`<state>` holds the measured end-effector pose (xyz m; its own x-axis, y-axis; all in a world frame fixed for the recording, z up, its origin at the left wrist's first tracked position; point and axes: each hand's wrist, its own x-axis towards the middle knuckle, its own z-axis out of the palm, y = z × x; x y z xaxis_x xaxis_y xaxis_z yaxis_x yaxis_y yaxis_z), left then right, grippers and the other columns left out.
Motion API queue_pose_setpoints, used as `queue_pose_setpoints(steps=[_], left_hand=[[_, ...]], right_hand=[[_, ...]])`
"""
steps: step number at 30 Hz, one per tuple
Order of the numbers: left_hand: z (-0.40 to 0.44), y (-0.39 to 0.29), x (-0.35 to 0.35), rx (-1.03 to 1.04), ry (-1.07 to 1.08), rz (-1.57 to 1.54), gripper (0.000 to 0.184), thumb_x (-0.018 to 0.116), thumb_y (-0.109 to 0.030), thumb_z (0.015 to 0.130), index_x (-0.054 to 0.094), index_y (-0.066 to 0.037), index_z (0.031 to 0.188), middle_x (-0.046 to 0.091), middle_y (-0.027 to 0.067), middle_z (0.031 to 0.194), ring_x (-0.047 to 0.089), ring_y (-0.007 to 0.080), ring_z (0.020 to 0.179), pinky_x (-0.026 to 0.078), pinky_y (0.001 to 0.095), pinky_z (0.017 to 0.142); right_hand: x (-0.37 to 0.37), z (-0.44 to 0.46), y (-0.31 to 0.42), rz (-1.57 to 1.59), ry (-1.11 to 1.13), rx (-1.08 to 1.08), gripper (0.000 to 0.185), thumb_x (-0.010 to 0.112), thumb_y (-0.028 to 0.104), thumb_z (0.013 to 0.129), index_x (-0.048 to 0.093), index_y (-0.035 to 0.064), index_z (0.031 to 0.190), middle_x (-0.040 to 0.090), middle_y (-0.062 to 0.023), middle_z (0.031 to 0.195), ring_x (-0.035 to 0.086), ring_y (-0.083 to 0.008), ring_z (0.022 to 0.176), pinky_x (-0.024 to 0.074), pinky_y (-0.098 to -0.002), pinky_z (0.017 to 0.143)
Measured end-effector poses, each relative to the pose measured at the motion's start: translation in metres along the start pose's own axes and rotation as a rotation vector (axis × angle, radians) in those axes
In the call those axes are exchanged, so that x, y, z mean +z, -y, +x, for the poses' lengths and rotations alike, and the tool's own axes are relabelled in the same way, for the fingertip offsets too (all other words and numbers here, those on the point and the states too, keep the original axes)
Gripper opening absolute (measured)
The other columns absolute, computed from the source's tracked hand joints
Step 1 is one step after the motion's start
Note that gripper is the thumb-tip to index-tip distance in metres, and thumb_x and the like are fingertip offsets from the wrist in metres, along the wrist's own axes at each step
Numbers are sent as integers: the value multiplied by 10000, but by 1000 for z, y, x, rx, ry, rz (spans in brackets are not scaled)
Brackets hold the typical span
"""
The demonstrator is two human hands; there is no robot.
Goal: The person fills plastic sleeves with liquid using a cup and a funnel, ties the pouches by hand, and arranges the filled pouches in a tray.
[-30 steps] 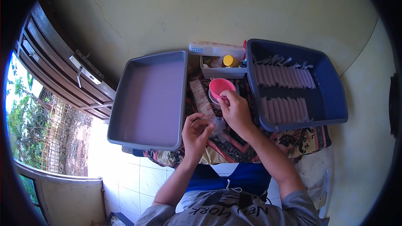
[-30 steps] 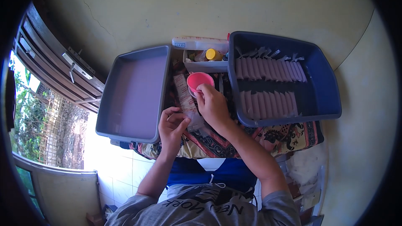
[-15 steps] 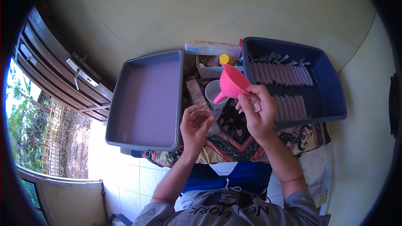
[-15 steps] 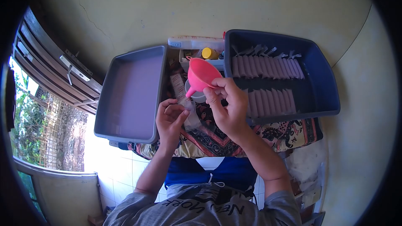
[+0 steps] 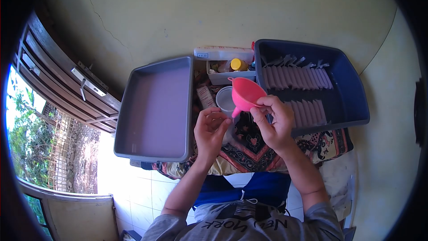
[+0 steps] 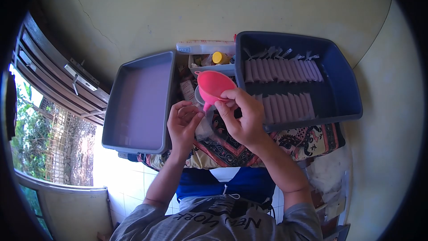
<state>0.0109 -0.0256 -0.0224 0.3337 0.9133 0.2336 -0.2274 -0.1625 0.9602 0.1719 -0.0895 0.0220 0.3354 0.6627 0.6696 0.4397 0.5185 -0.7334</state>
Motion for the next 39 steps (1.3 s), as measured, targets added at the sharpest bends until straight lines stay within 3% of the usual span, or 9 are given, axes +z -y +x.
queue_pose_setpoints(steps=[2,9,11,20,33,39], left_hand=[[0,-1,1,-10,4,-44,372,634,77,844,454,-3,1160,617,109,983,644,179,943,510,265,834],[3,0,2,-59,48,-237,369,623,66,862,441,-5,1175,620,142,1048,633,186,979,510,262,829],[2,-3,4,-107,59,-292,416,645,73,838,432,-4,1187,608,159,1112,623,193,1012,500,291,884],[2,-6,7,-87,105,-179,575,698,84,788,434,-29,1287,603,127,1109,603,171,1005,519,290,868],[2,3,3,-124,49,-303,549,695,96,782,449,-5,1262,567,139,1159,614,180,1020,534,299,850],[4,8,-2,-219,125,-308,543,699,85,787,468,27,1274,641,138,1069,639,162,966,528,289,857]], right_hand=[[-2,0,1,-36,74,-37,112,647,3,858,574,-39,931,610,-77,802,600,-98,675,476,-216,616],[1,5,6,-104,86,-93,106,672,-10,823,602,-25,903,624,-82,793,620,-113,690,479,-225,618],[3,6,6,-109,67,-136,110,691,26,821,619,-2,899,626,-87,774,625,-147,633,473,-238,544],[7,5,9,-101,137,-85,113,688,25,829,622,-17,911,628,-76,792,621,-122,689,479,-230,613],[8,3,1,-92,136,-110,124,690,26,817,623,2,917,636,-89,797,630,-160,632,481,-253,565],[8,3,2,-73,172,-100,125,692,17,823,625,-21,921,620,-77,783,592,-121,658,457,-233,595]])
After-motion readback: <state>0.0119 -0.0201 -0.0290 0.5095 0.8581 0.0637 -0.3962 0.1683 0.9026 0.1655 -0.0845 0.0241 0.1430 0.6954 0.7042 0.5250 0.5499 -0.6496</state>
